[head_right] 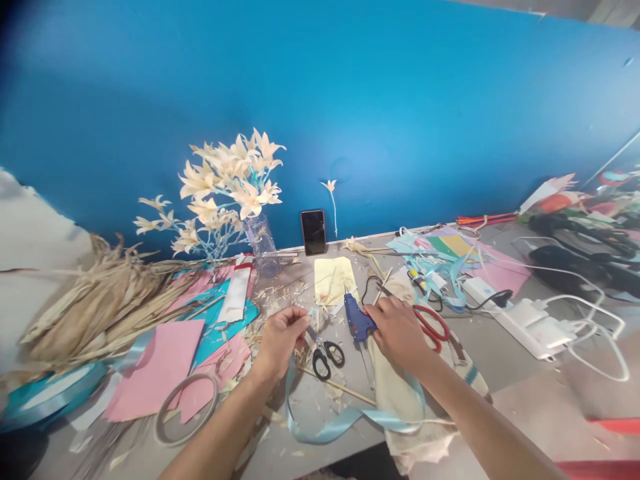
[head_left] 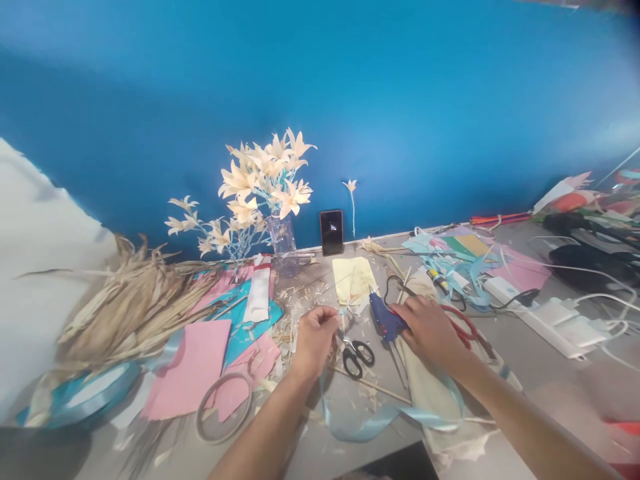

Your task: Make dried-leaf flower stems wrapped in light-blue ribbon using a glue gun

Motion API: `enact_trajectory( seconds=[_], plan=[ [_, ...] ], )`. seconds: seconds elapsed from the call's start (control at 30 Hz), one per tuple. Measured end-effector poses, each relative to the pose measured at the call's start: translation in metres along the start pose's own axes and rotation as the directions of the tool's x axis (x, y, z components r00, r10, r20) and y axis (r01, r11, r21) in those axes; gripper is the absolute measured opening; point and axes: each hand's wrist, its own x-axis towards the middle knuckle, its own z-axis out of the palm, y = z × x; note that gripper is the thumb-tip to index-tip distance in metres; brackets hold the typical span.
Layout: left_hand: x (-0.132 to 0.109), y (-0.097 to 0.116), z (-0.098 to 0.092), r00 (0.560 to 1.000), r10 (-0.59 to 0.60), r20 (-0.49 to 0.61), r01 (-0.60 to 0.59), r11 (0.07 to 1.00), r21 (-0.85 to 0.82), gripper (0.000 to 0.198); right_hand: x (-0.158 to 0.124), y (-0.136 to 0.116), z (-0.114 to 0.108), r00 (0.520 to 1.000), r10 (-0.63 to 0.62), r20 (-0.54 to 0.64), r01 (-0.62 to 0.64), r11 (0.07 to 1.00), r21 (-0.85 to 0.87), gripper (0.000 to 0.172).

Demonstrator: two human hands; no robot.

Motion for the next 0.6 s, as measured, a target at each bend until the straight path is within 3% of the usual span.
enact_trajectory(
  seconds=[0.1,0.17,0.37,0.6],
  plan=[
    [0.0,0.001,0.0,1.0,-0.008,-0.012,0.008,1.0,-0.02,0.016,-0.007,0.0,-0.001,0.989,-0.004,-0.147,0.033,0.981,0.192,0.044],
    [0.0,0.002,0.0,1.0,-0.007,-0.014,0.006,1.0,-0.03,0.015,-0.01,-0.003,-0.004,0.984,-0.057,-0.172,0.109,0.943,0.314,0.045],
    [0.0,0.002,0.002,1.0,-0.006,-0.013,0.005,0.998,-0.059,0.013,-0.015,-0.023,-0.013,0.97,-0.242,-0.024,0.225,0.854,0.468,0.045],
    [-0.001,0.0,0.002,1.0,-0.006,0.022,0.009,0.995,-0.103,0.014,-0.009,-0.028,-0.018,0.957,-0.29,0.026,0.239,0.833,0.498,0.036]
  ],
)
